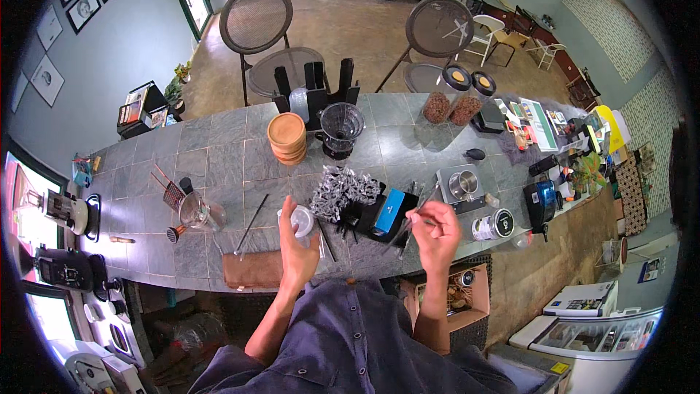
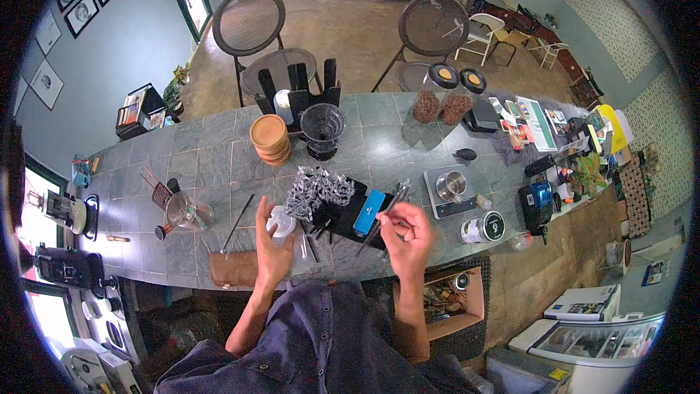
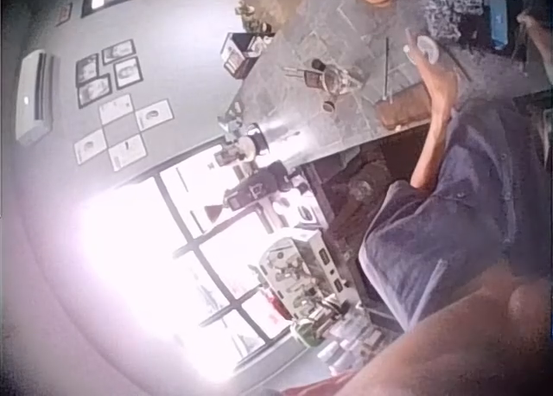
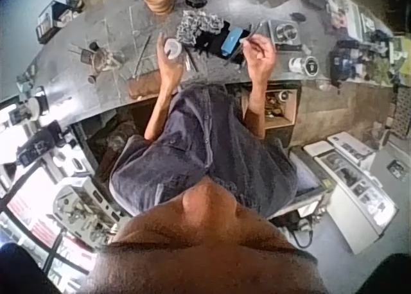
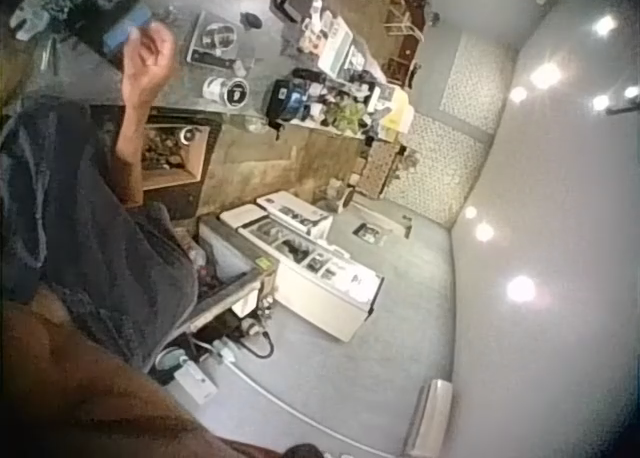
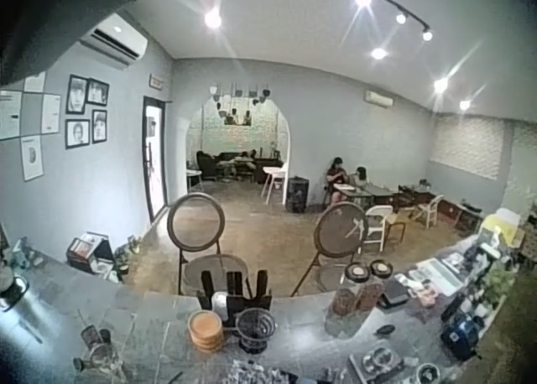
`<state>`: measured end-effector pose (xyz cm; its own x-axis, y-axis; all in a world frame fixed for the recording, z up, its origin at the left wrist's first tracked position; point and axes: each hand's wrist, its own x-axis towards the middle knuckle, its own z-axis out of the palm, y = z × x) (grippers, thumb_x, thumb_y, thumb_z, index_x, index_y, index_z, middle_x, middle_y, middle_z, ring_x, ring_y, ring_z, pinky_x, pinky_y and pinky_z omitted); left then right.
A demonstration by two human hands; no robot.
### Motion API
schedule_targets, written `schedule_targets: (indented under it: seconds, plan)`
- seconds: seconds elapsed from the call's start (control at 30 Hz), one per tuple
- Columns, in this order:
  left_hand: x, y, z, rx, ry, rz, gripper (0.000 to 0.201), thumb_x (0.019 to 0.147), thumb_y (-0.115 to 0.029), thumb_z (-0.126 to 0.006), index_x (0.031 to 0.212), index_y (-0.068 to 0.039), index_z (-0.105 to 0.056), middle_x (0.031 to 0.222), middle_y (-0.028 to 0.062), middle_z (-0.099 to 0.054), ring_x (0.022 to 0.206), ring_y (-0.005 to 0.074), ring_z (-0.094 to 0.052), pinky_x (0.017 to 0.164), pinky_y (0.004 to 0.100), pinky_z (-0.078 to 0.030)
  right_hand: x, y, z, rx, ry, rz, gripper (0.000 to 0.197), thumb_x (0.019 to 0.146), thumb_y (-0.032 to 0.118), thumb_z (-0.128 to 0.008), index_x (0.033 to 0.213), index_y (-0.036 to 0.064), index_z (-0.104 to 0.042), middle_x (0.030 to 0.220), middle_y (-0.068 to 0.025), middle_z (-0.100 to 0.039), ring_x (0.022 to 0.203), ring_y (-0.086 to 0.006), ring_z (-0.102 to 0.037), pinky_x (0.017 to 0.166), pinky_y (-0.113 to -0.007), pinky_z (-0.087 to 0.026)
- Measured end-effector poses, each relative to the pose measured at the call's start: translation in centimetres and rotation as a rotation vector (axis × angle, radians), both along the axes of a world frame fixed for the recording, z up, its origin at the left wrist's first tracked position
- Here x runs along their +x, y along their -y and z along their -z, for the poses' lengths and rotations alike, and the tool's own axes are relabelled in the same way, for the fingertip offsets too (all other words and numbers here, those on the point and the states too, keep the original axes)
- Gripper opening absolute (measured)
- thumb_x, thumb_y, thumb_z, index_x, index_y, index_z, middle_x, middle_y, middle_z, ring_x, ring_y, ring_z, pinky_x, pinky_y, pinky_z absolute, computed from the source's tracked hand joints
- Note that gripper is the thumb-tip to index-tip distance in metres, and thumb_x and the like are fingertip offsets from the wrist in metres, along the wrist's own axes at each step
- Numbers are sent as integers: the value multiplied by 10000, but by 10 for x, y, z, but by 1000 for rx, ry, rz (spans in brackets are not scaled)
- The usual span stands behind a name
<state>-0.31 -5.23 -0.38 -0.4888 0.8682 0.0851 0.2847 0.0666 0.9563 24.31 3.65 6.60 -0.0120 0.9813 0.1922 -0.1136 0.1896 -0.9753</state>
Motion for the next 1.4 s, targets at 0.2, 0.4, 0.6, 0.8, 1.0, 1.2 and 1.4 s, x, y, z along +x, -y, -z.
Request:
schedule_targets:
  seconds: [0.2,0.4,0.6,0.8,1.0,1.2,1.4]
  plan:
    - [8,-1,-9,56,-32,-46,942,833,158,-663,1666,-98,-306,1588,189,-461,1478,339,-468,1174,499,-437,-24,3,27,293,148,53,218,909,-115,-745,1118,-60,-709,1090,-168,-789,986,-198,-783,850,-305,-641]
    - [11,0,-14,99,21,-82,857,863,129,-671,1635,-74,-361,1563,178,-490,1465,329,-482,1168,481,-445,-46,3,50,228,491,-124,189,917,-8,-782,1102,8,-747,1058,-141,-804,907,-221,-804,786,-322,-631]
    - [17,-2,-28,177,15,-95,805,879,96,-685,1614,-40,-386,1558,185,-500,1452,320,-502,1168,472,-443,-37,0,89,291,704,-194,233,905,54,-800,1135,44,-762,1057,-168,-785,875,-317,-782,702,-364,-614]
    - [13,5,-40,202,60,-118,774,895,84,-672,1607,-32,-392,1561,184,-496,1452,305,-500,1177,473,-430,6,-17,55,7,367,90,137,983,46,-744,1110,3,-774,879,-58,-771,677,-79,-685,559,-227,-535]
    - [20,-2,-43,246,121,-92,754,887,90,-678,1585,-11,-409,1562,171,-489,1469,293,-480,1175,458,-427,86,-75,167,-112,837,364,218,906,199,-819,959,-11,-796,759,-128,-760,675,-225,-733,605,-352,-554]
    - [19,1,-47,237,102,-38,731,925,88,-672,1597,-29,-409,1557,159,-493,1463,269,-471,1168,439,-436,77,-68,190,-245,1174,359,259,846,248,-813,933,5,-808,890,-220,-778,850,-425,-766,771,-495,-590]
    - [24,7,-59,330,222,0,653,923,119,-655,1540,-11,-483,1438,143,-583,1289,218,-587,1044,380,-510,88,-64,140,-207,784,387,167,897,154,-777,961,1,-765,807,-163,-770,716,-278,-748,675,-391,-586]
